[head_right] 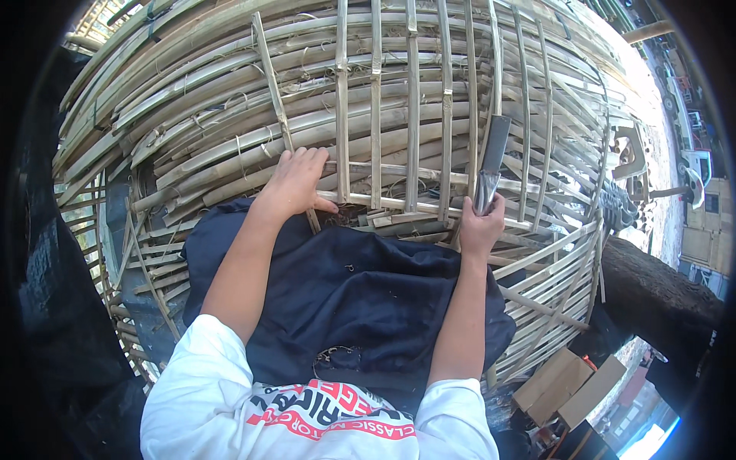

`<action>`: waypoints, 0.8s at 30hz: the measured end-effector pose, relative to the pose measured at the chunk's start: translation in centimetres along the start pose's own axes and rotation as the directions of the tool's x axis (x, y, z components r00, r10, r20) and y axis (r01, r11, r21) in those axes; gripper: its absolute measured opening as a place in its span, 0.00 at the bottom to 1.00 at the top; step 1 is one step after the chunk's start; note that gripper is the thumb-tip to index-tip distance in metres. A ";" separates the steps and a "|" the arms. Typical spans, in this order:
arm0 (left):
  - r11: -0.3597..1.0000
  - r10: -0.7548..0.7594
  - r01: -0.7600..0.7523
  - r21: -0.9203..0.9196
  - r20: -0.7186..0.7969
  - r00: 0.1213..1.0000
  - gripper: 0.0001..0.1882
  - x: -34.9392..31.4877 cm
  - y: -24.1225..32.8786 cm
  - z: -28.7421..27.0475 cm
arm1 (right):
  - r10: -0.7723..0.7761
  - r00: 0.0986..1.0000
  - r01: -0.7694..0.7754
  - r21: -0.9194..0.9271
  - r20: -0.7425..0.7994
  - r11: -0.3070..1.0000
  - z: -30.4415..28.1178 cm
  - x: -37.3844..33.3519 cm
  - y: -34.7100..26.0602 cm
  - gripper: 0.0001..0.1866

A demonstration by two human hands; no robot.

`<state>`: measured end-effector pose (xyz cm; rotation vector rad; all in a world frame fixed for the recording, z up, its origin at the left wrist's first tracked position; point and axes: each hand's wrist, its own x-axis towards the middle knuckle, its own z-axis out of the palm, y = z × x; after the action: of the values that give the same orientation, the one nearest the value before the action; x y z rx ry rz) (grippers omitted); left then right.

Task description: The person constructs a large bamboo structure by hand-weaving bamboo strips through a grid-like frame and trimming the strips using a knife.

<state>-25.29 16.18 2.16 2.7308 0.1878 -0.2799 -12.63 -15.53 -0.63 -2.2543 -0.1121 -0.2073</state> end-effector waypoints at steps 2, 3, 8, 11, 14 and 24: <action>0.999 -0.050 0.050 0.001 0.000 0.999 0.46 0.0 0.3 0.0 | -0.003 1.000 0.003 -0.033 0.005 0.999 0.0 0.3 0.1 0.20; 0.999 -0.049 0.049 0.003 0.008 0.999 0.46 0.0 0.2 0.2 | 0.000 1.000 0.001 -0.075 0.019 0.997 -0.1 0.1 0.4 0.20; 0.998 -0.031 0.029 0.064 0.019 0.999 0.46 -0.2 -0.3 0.3 | -0.018 1.000 0.020 -0.092 0.024 0.996 0.1 0.2 0.6 0.22; 0.985 -0.037 0.044 0.167 -0.047 0.998 0.50 -1.5 -0.7 0.0 | -0.028 0.999 0.029 -0.036 0.024 0.999 -0.1 0.3 0.7 0.23; 0.998 -0.028 0.044 0.051 -0.279 0.960 0.42 -4.0 -0.3 0.0 | 0.000 0.999 0.003 -0.065 0.040 0.998 -0.4 0.3 0.6 0.23; 0.821 -0.527 0.543 -0.175 0.132 0.839 0.40 -4.9 -0.5 -0.1 | 0.009 0.999 -0.004 -0.101 0.052 0.995 -0.4 0.4 -0.3 0.21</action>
<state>-30.09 16.26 3.16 2.3988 0.9209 -0.4893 -12.32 -15.63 -0.05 -2.3610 -0.1245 -0.1536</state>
